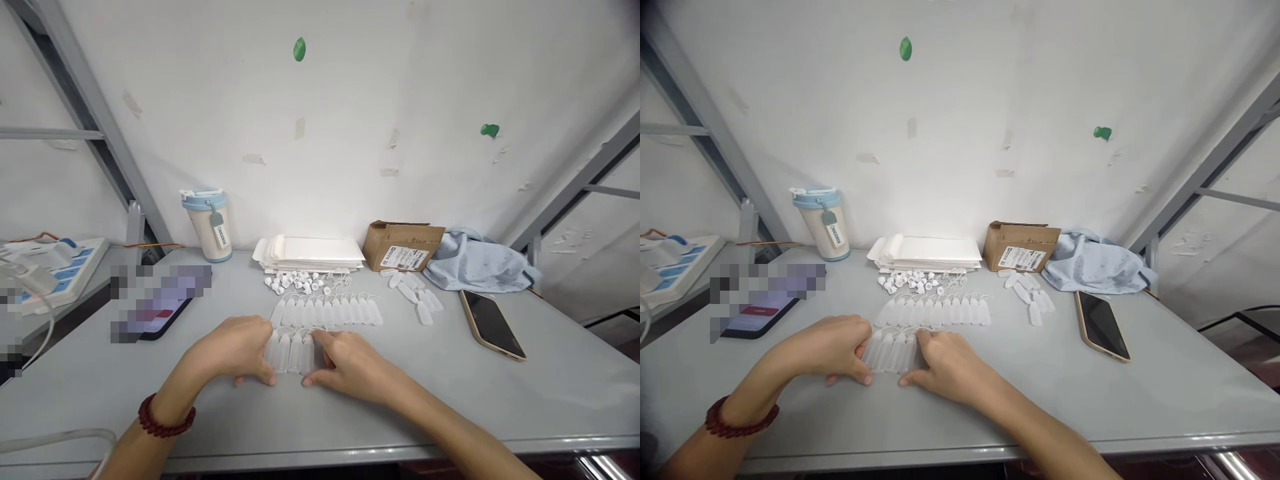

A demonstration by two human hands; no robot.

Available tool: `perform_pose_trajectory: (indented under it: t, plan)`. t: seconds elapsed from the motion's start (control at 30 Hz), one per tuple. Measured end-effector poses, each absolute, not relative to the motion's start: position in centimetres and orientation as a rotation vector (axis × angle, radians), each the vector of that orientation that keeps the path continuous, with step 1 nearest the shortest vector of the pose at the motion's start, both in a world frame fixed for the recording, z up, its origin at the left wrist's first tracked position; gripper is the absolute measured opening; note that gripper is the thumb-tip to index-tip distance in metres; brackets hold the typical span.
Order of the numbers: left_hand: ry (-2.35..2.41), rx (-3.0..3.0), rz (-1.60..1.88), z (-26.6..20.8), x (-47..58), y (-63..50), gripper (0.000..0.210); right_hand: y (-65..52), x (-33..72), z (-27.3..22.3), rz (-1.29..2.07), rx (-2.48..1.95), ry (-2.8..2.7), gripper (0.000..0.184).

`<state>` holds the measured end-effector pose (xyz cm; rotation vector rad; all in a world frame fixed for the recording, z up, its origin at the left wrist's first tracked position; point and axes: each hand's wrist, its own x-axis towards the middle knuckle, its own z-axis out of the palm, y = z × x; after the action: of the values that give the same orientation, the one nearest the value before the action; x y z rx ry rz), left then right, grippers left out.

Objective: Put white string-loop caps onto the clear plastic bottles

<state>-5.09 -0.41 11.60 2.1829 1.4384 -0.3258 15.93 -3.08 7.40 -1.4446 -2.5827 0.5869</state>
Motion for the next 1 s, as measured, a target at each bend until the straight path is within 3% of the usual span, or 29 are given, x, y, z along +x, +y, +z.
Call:
perform_pose_trajectory:
  t: [0.4,0.67,1.0]
  plan:
    - [1.487,2.202,-0.376,12.2,-5.2,-0.4,0.039,-3.7,15.1,7.3,0.495,-1.519,-2.526,0.067]
    - [1.414,2.325,-0.113,12.0,-4.6,-0.7,0.033,-3.6,15.0,7.1,0.493,-1.52,-2.519,0.062]
    - [1.356,2.358,-0.106,11.2,-3.9,-0.8,0.029,-3.6,15.0,7.1,0.46,-1.515,-2.542,0.059]
